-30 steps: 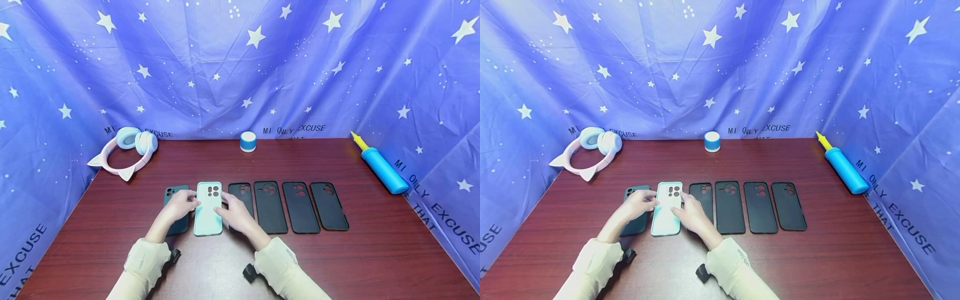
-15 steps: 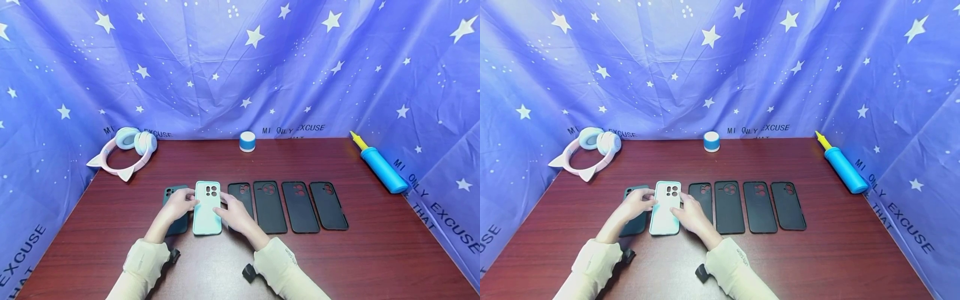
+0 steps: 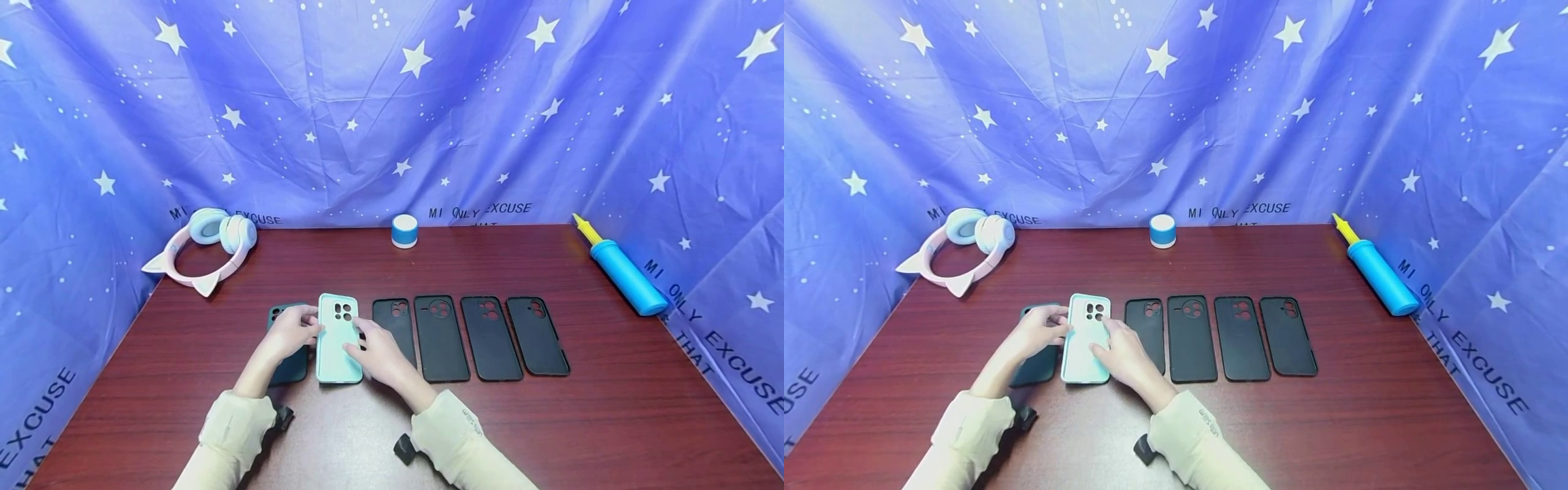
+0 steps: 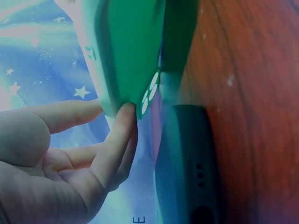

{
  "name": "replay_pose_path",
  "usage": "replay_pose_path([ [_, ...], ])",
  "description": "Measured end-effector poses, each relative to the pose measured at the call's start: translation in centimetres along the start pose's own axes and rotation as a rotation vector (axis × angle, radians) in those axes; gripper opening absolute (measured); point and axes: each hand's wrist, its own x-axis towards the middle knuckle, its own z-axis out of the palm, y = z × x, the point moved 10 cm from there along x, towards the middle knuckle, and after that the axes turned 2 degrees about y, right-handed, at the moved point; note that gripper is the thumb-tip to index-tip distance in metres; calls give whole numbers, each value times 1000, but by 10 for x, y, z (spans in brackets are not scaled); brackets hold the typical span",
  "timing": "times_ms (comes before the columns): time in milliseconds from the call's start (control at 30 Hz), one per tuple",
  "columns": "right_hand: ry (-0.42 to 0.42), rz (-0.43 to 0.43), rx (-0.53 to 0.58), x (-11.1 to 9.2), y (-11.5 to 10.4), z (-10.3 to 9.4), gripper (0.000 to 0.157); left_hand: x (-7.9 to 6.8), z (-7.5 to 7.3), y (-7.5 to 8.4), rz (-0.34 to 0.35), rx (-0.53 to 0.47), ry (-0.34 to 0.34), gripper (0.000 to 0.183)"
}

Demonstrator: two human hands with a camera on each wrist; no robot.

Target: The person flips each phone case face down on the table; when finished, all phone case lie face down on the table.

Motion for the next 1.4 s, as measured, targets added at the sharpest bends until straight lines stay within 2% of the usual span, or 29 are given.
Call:
replay_pose_path([
  [167,-15,13,5,0,1,5,57,0,-1,5,39,1,18,47],
  [433,-13,26,50,0,0,6,60,-1,-2,12,72,-52,38,43],
  [833,-37,35,79,0,-1,8,66,-5,-3,26,129,-81,37,42],
  [967,-36,31,86,0,-2,8,67,-6,-1,31,168,-93,31,42],
  [1400,-32,17,97,1,-4,7,60,-8,1,37,236,-33,48,41],
])
